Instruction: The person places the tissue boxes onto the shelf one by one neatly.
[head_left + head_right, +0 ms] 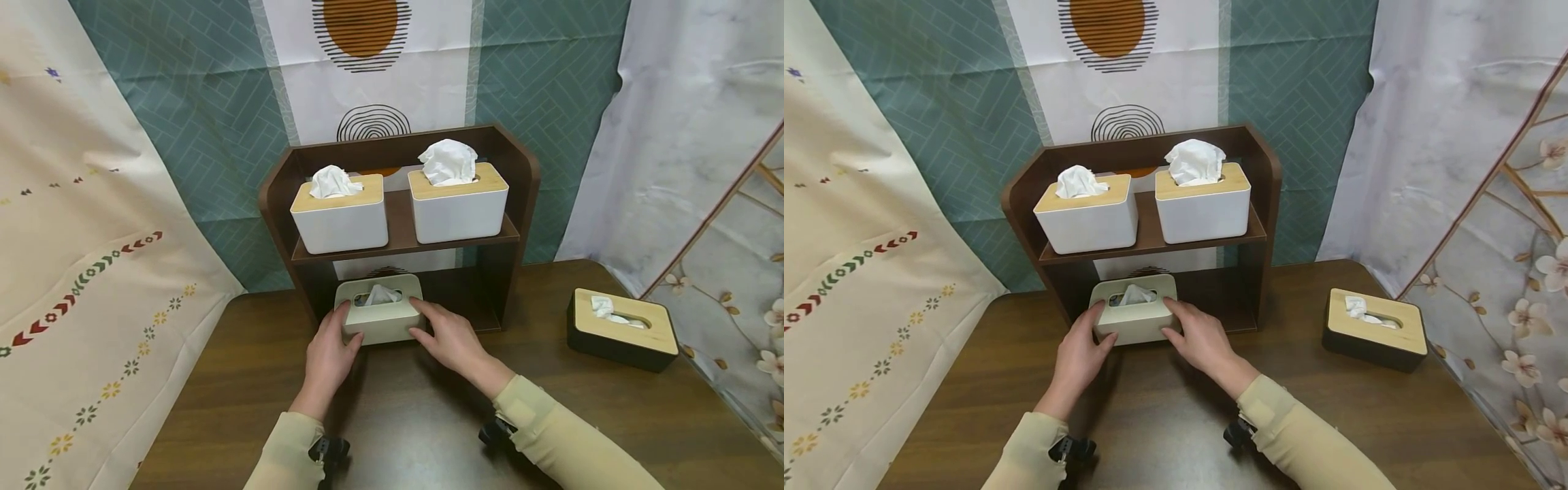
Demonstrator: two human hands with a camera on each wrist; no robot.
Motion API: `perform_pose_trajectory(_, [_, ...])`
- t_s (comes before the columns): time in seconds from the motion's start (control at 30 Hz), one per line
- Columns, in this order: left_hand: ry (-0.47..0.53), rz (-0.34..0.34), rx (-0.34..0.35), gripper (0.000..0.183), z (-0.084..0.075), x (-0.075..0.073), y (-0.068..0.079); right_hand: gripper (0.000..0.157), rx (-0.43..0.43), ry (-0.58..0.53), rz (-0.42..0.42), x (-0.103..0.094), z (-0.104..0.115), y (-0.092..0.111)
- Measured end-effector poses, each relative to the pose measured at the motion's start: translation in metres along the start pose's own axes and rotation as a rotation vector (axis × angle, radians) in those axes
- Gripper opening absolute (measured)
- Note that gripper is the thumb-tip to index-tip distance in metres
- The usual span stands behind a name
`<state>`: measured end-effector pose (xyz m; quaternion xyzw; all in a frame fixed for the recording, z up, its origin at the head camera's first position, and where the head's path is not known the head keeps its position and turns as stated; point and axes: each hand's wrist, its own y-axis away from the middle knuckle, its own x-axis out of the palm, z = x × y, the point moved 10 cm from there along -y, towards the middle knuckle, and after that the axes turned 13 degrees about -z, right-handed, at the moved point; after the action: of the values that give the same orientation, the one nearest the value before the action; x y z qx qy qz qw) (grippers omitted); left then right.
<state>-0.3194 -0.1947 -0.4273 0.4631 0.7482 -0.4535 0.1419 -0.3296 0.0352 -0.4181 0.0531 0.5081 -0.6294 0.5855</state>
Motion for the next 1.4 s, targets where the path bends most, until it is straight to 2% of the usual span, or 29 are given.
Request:
perform_pose_trajectory(0.5, [-0.004, 0.006, -0.006, 0.067, 0.01, 0.008, -0.003, 0.063, 0.011, -0.003, 0.017, 0.011, -0.008, -0.003])
perform_pose_trajectory(0.73, [0.006, 0.004, 0.031, 0.082, 0.009, 0.008, 0.001, 0.082, -0.011, 0.022, 0.027, 0.015, -0.012, -0.005])
perform_pose_trajectory(0.97, [-0.032, 0.022, 0.053, 0.099, 0.01, 0.013, 0.008, 0.095, -0.042, 0.076, 0.016, 0.022, -0.014, -0.003])
perform_pose_trajectory(1.17, [-0.061, 0.013, 0.092, 0.106, 0.01, 0.013, 0.01, 0.101, -0.055, 0.093, 0.013, 0.028, -0.018, -0.004])
perform_pose_trajectory(1.4, [-0.083, -0.007, 0.135, 0.105, 0.011, 0.013, 0.009, 0.101, -0.074, 0.074, -0.018, 0.033, -0.019, -0.006])
